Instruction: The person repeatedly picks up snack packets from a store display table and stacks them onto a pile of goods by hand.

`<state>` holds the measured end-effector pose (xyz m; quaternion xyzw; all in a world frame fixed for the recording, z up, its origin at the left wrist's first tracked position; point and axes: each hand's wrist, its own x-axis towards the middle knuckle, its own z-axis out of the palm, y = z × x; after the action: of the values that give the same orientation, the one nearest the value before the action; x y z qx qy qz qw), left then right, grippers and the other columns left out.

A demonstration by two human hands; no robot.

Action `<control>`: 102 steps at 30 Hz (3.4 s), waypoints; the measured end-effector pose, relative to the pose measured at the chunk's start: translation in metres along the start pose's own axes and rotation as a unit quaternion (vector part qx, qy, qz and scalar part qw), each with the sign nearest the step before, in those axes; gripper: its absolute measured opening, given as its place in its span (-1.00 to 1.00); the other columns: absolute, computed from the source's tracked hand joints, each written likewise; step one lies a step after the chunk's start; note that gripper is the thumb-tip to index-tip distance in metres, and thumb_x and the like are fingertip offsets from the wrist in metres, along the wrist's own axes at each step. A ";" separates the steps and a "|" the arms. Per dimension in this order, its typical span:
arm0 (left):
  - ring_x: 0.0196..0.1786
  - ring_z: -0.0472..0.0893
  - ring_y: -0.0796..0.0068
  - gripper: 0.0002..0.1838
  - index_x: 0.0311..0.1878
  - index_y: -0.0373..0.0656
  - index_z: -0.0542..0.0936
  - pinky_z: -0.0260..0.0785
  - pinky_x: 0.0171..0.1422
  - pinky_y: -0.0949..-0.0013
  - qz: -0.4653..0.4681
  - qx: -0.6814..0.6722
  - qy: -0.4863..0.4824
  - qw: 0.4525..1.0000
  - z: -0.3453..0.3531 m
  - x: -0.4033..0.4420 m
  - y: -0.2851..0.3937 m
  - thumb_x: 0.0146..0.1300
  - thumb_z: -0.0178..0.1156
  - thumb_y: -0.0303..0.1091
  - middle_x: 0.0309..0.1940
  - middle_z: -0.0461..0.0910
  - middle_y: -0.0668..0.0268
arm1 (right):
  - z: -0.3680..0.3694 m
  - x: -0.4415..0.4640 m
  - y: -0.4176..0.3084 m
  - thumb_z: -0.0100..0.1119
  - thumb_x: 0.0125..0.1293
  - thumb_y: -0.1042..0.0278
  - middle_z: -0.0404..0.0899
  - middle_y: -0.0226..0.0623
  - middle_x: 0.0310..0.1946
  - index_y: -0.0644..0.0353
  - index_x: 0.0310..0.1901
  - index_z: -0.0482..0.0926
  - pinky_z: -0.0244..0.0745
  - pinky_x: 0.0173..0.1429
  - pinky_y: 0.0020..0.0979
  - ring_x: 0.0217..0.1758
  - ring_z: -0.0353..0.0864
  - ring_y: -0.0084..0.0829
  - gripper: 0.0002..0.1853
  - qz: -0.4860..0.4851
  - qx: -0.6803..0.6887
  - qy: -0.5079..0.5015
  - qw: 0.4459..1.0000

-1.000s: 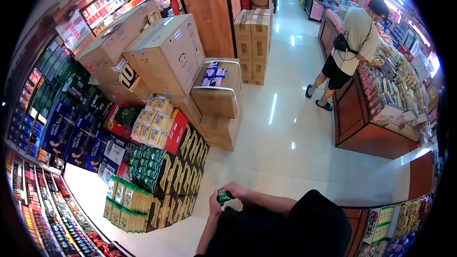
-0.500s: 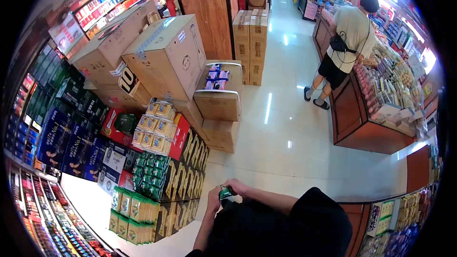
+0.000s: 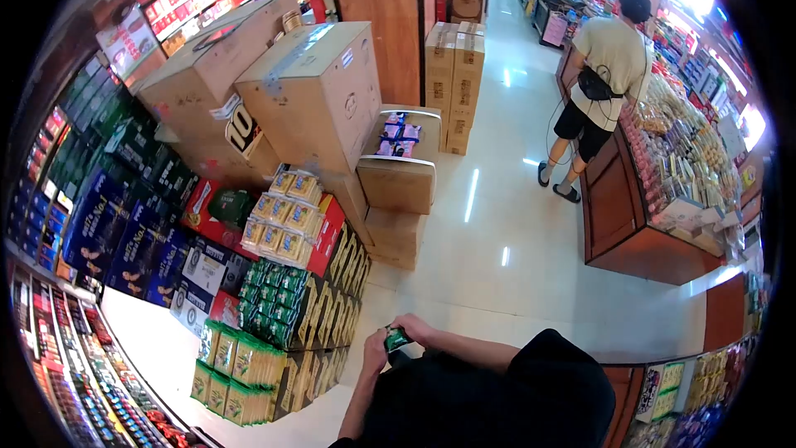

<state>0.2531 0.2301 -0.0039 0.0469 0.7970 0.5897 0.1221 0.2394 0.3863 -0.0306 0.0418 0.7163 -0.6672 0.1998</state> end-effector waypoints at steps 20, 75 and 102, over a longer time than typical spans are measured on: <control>-0.31 0.45 0.61 -0.64 -0.03 -0.25 0.52 0.29 -0.20 0.48 -0.158 -0.259 0.162 0.939 -0.107 -0.017 -0.037 0.43 -0.06 -0.12 -0.37 0.51 0.41 | 0.118 0.102 -0.034 0.01 0.29 0.24 0.51 -0.41 -0.53 0.27 -0.39 0.58 0.32 -0.46 -0.52 -0.51 0.42 -0.61 -0.72 -0.095 -0.105 -0.161 0.977; -0.17 0.60 0.04 -0.76 -0.05 -0.14 0.49 0.42 -0.13 0.10 -0.331 0.136 0.478 0.802 -0.071 -0.047 -0.008 0.24 0.09 -0.29 -0.25 0.62 0.11 | 0.174 0.124 -0.119 0.07 0.18 0.22 0.60 -0.07 -0.25 0.19 -0.09 0.54 0.46 -0.07 -0.13 -0.15 0.58 -0.04 -0.68 -0.287 -0.406 -0.605 0.622; -0.08 0.57 -0.06 -0.58 0.07 -0.32 0.37 0.39 0.02 0.10 -0.473 -0.209 0.777 0.360 0.279 -0.536 0.021 0.38 -0.06 -0.13 -0.18 0.58 -0.08 | 0.286 -0.477 0.138 0.10 0.13 0.34 0.54 -0.02 -0.30 0.27 -0.21 0.46 0.42 -0.10 -0.17 -0.20 0.54 -0.02 -0.77 -0.256 -0.308 -0.911 -0.095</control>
<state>0.8390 0.3782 0.0140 -0.8436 0.2805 0.3574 -0.2863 0.7877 0.2218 -0.0057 0.8570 0.0342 -0.1945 -0.4759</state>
